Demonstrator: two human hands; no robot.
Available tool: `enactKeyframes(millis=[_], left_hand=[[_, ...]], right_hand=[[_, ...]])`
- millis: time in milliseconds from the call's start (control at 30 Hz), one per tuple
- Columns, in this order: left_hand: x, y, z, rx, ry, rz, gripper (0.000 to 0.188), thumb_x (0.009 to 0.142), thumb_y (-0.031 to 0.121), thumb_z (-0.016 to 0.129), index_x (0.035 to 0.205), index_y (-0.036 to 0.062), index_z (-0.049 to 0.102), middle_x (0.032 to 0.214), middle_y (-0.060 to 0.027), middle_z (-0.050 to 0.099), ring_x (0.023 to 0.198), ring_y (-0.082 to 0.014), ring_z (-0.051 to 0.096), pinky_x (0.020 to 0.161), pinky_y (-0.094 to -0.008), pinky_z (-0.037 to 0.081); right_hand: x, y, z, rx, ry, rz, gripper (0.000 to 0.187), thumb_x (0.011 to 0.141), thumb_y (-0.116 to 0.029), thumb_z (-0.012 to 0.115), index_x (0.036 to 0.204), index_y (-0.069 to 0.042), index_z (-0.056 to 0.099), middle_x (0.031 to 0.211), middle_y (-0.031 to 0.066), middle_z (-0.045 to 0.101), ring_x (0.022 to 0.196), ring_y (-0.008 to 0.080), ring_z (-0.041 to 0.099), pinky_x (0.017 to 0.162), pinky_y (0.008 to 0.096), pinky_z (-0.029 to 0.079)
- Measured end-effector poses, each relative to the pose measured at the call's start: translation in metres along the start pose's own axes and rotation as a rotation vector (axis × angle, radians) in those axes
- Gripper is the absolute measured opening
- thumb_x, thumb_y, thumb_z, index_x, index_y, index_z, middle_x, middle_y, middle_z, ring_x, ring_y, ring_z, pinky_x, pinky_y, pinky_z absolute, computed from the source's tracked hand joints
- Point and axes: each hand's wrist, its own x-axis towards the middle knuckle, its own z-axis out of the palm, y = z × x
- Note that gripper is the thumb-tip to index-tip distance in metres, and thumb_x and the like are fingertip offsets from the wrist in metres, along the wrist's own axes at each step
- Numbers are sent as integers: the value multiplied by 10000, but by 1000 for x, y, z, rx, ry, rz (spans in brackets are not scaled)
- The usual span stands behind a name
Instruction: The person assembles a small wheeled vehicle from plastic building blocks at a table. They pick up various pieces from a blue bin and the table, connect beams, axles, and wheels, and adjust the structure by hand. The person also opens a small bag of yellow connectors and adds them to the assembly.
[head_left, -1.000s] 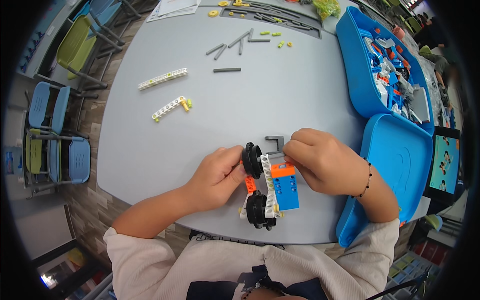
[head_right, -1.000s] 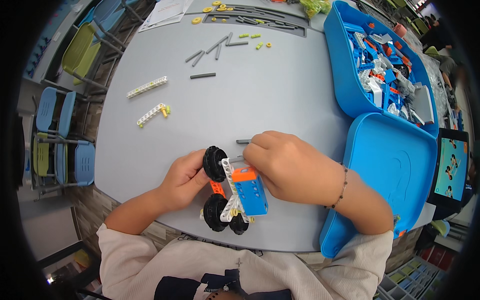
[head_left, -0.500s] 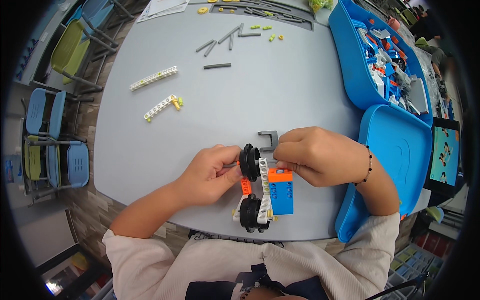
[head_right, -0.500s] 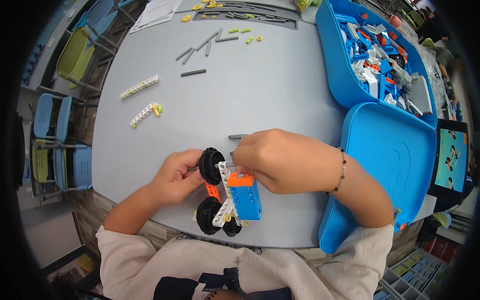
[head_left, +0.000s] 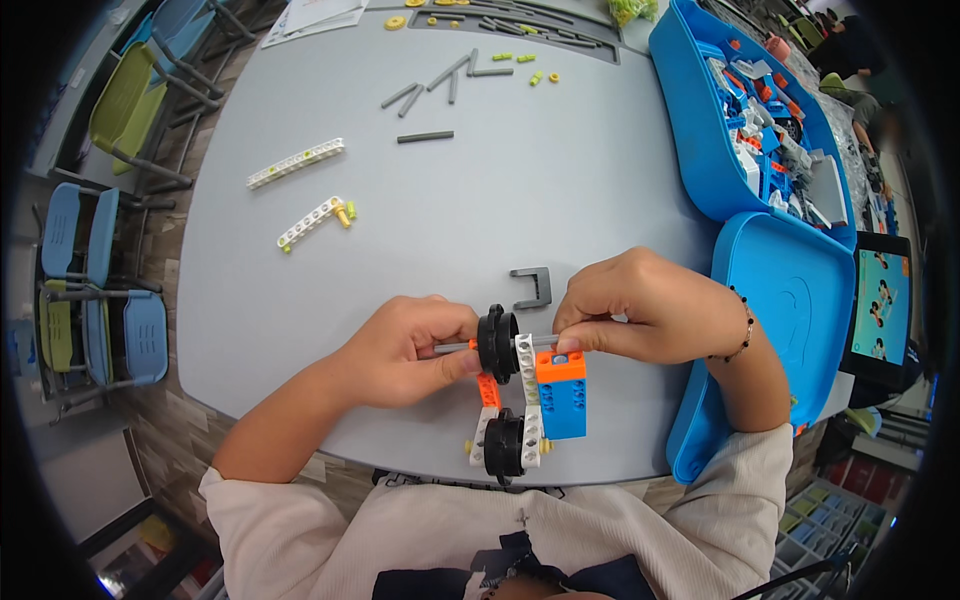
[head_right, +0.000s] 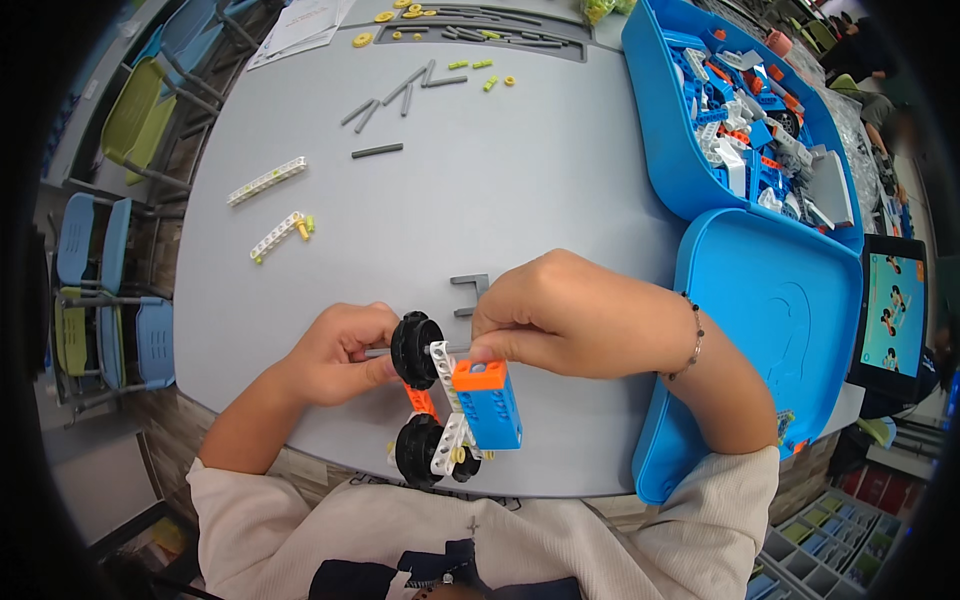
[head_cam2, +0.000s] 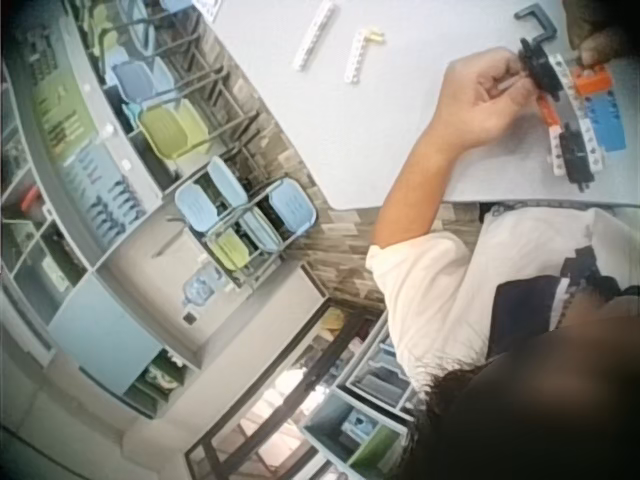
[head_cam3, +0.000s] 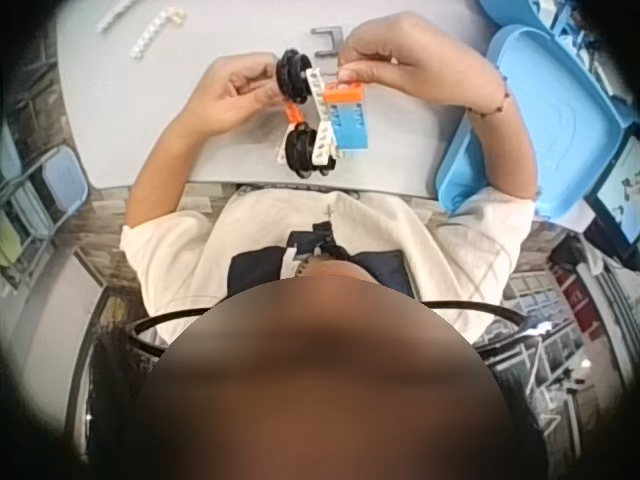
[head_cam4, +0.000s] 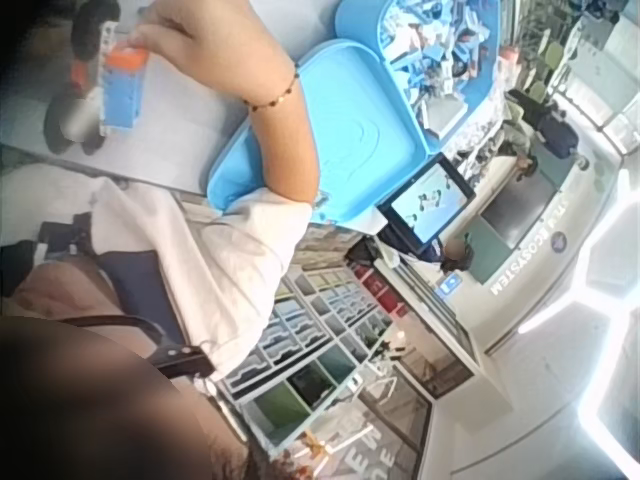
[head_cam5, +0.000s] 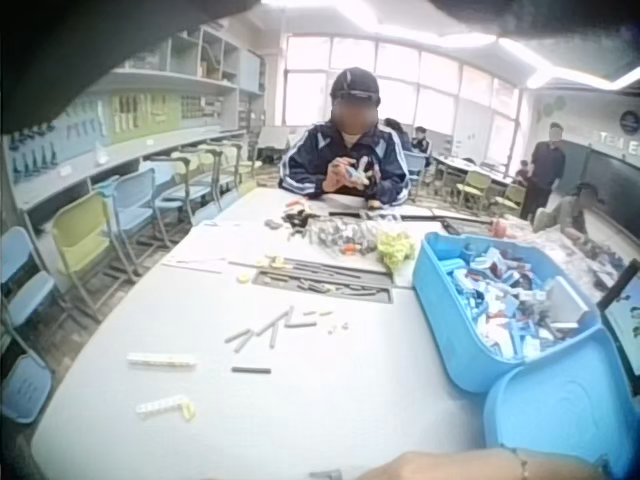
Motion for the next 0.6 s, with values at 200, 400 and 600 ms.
enactKeyframes(millis=[200, 400, 600], left_hand=[[5, -3, -5, 133, -100, 78, 162, 843, 206, 651, 879, 50, 624, 766, -32, 620, 714, -154, 536, 675, -272, 416], [9, -3, -6, 109, -147, 134, 122, 829, 170, 641, 868, 55, 626, 780, -57, 634, 702, -206, 538, 755, -312, 408], [10, -4, -7, 95, -132, 154, 130, 827, 172, 645, 864, 51, 619, 734, -52, 606, 643, -206, 509, 709, -297, 404]], right_hand=[[1, 0, -3, 166, -80, 87, 184, 769, -184, 757, 788, -14, 691, 697, 57, 644, 588, 151, 596, 513, 264, 441], [3, 0, -2, 206, -124, 60, 186, 757, -184, 768, 786, -15, 696, 701, 62, 652, 587, 155, 597, 506, 263, 432], [6, 2, -2, 182, -119, 37, 189, 760, -186, 765, 776, -12, 692, 685, 65, 644, 577, 163, 587, 497, 272, 420]])
